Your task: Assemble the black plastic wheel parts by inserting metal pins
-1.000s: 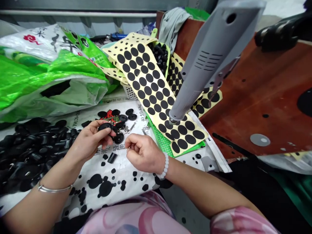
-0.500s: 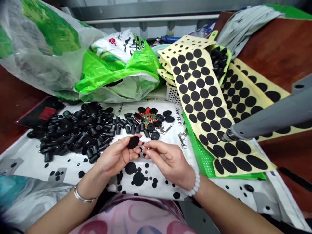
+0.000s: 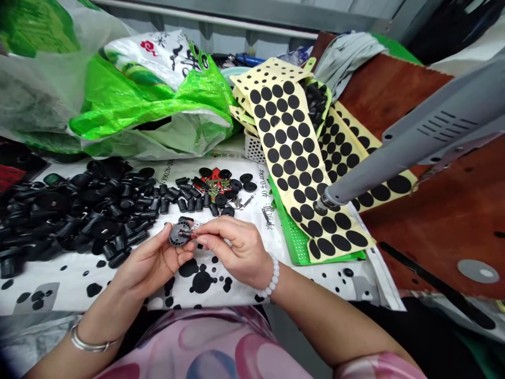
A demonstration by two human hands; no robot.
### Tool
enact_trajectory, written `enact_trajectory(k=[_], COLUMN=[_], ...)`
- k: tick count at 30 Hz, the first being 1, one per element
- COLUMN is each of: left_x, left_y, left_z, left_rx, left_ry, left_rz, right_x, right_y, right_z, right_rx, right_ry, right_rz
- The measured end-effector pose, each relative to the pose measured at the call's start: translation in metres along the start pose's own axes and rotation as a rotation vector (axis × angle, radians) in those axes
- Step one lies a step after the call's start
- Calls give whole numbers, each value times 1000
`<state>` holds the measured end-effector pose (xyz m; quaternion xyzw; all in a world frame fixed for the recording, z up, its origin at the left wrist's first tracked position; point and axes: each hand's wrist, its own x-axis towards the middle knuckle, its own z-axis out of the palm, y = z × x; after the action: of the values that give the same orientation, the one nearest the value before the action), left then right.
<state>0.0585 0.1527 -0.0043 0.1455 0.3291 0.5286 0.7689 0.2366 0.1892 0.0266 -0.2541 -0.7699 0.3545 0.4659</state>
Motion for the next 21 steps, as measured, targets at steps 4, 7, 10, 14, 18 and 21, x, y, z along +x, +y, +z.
enact_trajectory(k=[4, 7, 10, 14, 18, 21], left_x=[-3, -4, -6, -7, -6, -5], left_y=[-2, -3, -6, -10, -13, -16], left_z=[4, 8, 11, 12, 11, 11], left_rx=[21, 87, 159, 194, 227, 243], left_ry=[-15, -33, -18, 4, 30, 65], left_rz=[32, 54, 66, 68, 79, 97], right_x=[-2, -2, -1, -2, -6, -9], right_y=[1, 0, 2, 5, 9, 11], right_z=[-1, -4, -5, 0, 7, 12], right_rx=[-100, -251, -323, -362, -345, -326], right_ry=[-52, -129, -212, -172, -124, -133], right_rz=[-48, -193, -301, -279, -183, -78])
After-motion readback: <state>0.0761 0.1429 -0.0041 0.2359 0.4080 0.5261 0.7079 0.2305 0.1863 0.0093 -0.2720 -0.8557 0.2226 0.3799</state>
